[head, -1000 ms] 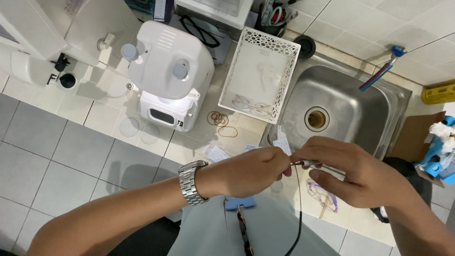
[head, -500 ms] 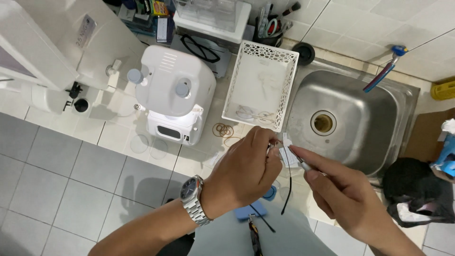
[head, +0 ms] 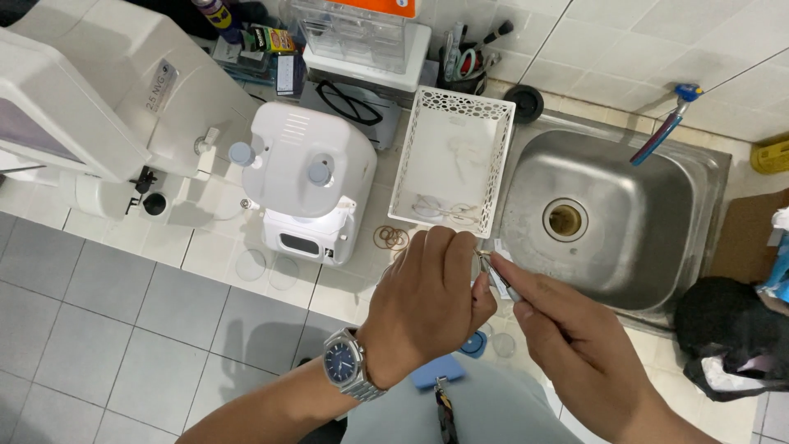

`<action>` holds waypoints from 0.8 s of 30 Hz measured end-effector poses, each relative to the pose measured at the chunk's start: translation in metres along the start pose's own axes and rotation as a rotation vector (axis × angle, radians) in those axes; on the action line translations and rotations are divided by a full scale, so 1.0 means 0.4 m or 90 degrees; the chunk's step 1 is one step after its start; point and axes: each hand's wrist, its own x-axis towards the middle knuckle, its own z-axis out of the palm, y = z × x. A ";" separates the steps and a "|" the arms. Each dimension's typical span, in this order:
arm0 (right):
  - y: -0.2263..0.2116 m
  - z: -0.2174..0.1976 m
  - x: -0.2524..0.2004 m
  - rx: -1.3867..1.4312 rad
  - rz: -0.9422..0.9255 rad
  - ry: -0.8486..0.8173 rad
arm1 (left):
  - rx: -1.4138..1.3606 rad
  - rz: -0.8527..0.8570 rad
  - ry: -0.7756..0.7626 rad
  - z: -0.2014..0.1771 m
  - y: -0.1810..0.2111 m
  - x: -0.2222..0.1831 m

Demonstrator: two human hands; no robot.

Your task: The person cleans a pair of eyeglasses, removes a small screw using a screwdriver, and attaches a new nose pad to the frame.

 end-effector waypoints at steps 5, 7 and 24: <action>-0.001 -0.003 -0.002 -0.009 -0.025 0.006 | 0.021 0.018 0.029 -0.001 0.004 0.004; -0.001 -0.002 -0.002 -0.006 -0.018 0.006 | 0.030 0.020 0.038 -0.002 0.006 0.005; 0.007 0.005 -0.010 0.041 -0.045 0.021 | 0.066 0.018 0.049 0.009 0.017 0.000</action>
